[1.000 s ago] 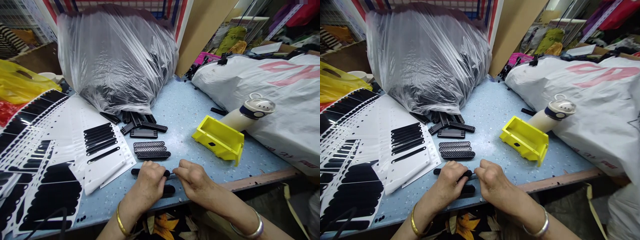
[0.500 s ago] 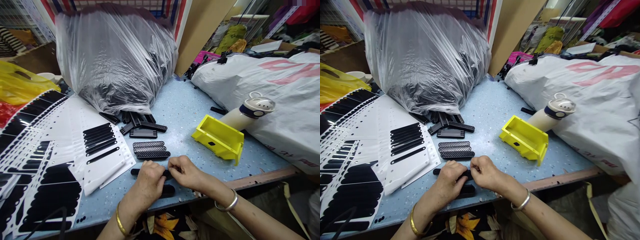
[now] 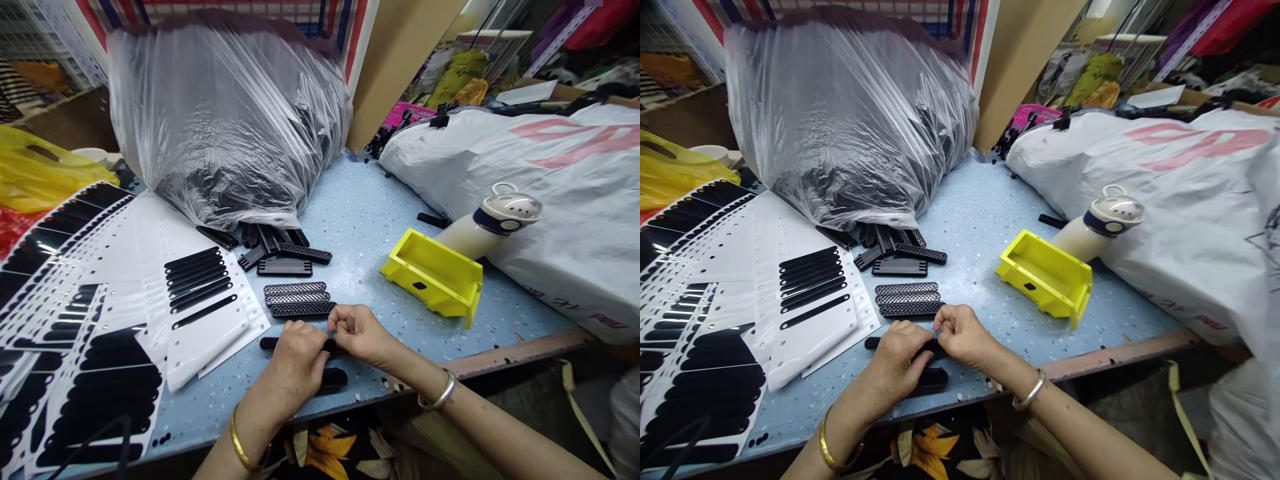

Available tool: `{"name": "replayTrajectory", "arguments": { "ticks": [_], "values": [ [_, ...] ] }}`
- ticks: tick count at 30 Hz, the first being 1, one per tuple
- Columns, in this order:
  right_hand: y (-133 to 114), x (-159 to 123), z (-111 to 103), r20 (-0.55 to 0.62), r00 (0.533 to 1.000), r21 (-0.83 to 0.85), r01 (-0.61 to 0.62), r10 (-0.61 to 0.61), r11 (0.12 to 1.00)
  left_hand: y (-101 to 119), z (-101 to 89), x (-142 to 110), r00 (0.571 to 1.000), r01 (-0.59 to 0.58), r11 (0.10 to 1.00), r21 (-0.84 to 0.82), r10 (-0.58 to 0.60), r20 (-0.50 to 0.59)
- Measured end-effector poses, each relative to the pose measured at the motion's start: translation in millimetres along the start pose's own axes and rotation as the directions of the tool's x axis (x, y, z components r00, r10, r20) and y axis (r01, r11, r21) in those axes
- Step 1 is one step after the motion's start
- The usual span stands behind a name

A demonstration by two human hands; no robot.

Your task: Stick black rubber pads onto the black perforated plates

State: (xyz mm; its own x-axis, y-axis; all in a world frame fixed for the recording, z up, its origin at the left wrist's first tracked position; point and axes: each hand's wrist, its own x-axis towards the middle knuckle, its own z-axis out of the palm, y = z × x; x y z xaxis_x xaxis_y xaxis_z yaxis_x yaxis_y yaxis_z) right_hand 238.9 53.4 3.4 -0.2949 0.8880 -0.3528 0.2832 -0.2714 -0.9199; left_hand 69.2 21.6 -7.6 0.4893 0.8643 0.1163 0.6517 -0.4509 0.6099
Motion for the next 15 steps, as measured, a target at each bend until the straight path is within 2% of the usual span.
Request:
{"name": "replayTrajectory", "arguments": {
  "ticks": [10,13,15],
  "values": [
    [-3.0,-10.9,-2.4,-0.019,0.999,0.131,-0.043,0.046,0.990,0.8,0.8,0.3,0.999,0.034,0.998,-0.055,-0.035,-0.030],
    [6.7,-16.3,-18.8,-0.122,0.992,0.012,0.026,-0.025,1.000,1.1,0.1,1.2,0.999,0.047,0.996,-0.073,-0.048,-0.013],
    [20.1,-18.8,-35.9,-0.257,0.957,-0.208,0.080,-0.134,0.975,1.6,-0.9,1.8,0.999,0.053,0.995,-0.084,-0.054,-0.001]
  ]
}}
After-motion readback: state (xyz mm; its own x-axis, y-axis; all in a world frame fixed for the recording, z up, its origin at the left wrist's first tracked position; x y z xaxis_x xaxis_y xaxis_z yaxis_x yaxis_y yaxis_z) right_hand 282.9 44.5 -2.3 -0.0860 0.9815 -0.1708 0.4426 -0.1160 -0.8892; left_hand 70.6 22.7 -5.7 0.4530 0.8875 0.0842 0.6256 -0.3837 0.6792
